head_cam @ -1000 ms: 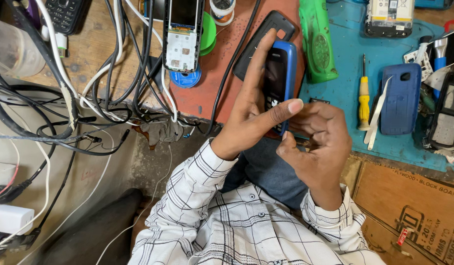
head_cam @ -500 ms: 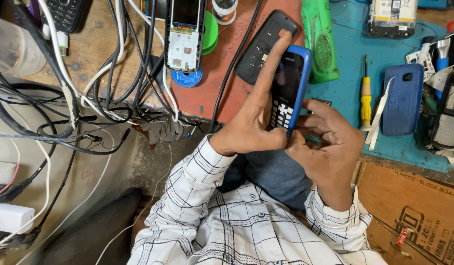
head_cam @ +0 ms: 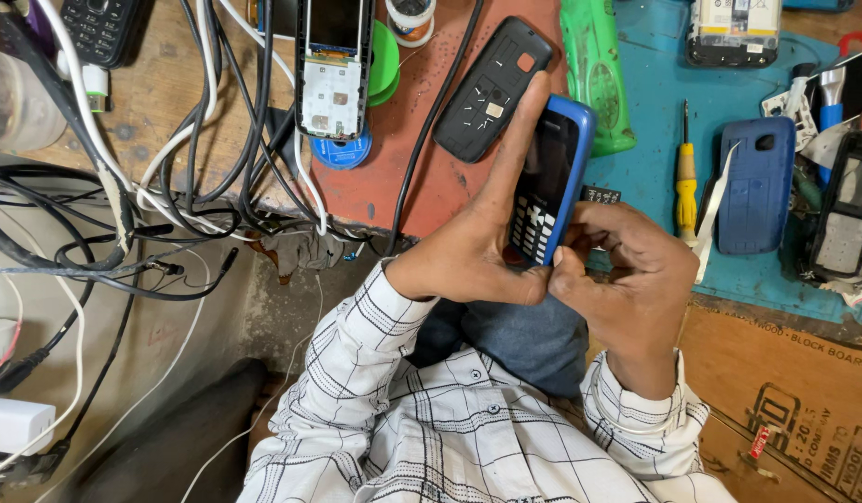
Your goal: The person repairs a blue feature phone at a cluttered workbench. They unscrew the back cover with a yellow screwdriver, remove the battery, wipe the inside of the phone with a cloth, reinsert the battery and cover, and tighten the screws with the screwdriver.
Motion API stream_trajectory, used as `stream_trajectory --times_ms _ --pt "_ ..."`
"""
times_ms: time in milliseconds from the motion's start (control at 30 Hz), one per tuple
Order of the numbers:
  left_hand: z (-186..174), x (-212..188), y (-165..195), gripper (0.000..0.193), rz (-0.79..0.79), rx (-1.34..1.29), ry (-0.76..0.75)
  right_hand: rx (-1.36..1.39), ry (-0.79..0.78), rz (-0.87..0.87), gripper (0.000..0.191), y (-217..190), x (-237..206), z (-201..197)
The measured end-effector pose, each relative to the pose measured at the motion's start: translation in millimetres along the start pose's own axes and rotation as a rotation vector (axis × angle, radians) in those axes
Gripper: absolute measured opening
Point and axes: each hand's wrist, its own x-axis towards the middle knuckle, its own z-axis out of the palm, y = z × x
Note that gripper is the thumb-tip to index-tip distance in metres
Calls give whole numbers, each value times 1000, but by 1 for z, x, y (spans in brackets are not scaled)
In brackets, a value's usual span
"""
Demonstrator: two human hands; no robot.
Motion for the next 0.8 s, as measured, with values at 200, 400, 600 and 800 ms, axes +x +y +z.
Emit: stream_trajectory --times_ms 200,400,600,800 --pt "1 -1 4 127 -61 -81 23 -44 98 -97 33 -8 20 13" --pt "1 3 4 127 26 24 -15 -117 135 -196 42 -14 53 2" --pt "5 1 15 125 -138 -147 -13 -223 197 -397 27 -20 91 -15" --pt "4 5 16 128 -223 -363 201 -178 170 -271 20 -25 35 0"
